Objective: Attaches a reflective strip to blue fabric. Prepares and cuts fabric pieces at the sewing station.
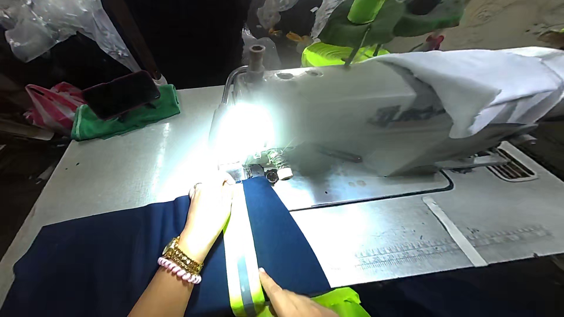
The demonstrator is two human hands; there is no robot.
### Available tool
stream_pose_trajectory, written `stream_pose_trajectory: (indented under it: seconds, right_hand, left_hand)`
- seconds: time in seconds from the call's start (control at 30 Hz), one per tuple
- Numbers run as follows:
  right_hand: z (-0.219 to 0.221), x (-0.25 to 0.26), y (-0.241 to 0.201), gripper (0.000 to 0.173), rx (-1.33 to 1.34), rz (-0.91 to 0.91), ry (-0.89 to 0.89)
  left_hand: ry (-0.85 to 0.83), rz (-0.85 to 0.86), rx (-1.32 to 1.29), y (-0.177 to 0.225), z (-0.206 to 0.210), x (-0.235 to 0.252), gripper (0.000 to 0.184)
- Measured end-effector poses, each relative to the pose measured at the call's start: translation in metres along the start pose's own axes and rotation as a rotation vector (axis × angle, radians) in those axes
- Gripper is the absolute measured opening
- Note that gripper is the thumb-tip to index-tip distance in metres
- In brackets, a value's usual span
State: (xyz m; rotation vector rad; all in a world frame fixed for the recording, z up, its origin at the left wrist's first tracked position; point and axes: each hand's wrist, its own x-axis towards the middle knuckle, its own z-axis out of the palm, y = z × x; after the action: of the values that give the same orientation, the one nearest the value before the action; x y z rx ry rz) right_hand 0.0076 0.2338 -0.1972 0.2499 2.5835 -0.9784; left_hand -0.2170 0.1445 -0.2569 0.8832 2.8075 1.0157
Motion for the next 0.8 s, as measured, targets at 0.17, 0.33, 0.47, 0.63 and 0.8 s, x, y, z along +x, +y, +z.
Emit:
stream_pose_trajectory:
  seconds: [0.17, 0.33, 0.47, 0.63, 0.8]
  right_hand:
    - [-0.022, 0.053, 0.025, 0.037, -0.372, -0.364, 0.568]
    - [-0.018, 0.098, 0.064, 0.06, -0.552, -0.421, 0.466]
    - [-0.013, 0.09, 0.066, 0.061, -0.567, -0.379, 0.486]
    - [-0.01, 0.095, 0.072, 0.063, -0.604, -0.357, 0.563]
    - [-0.019, 0.098, 0.078, 0.062, -0.608, -0.342, 0.575]
  left_hand:
    - [0.023, 0.021, 0.087, 0.006, 0.002, -0.003, 0.01]
    - [-0.027, 0.216, 0.354, 0.007, -0.006, -0.018, 0.024]
    - [-0.129, 0.313, 0.288, -0.016, -0.003, -0.038, 0.05]
    - [-0.137, 0.353, 0.267, -0.015, 0.002, -0.026, 0.052]
    - [-0.127, 0.39, 0.252, -0.01, 0.005, -0.01, 0.051]
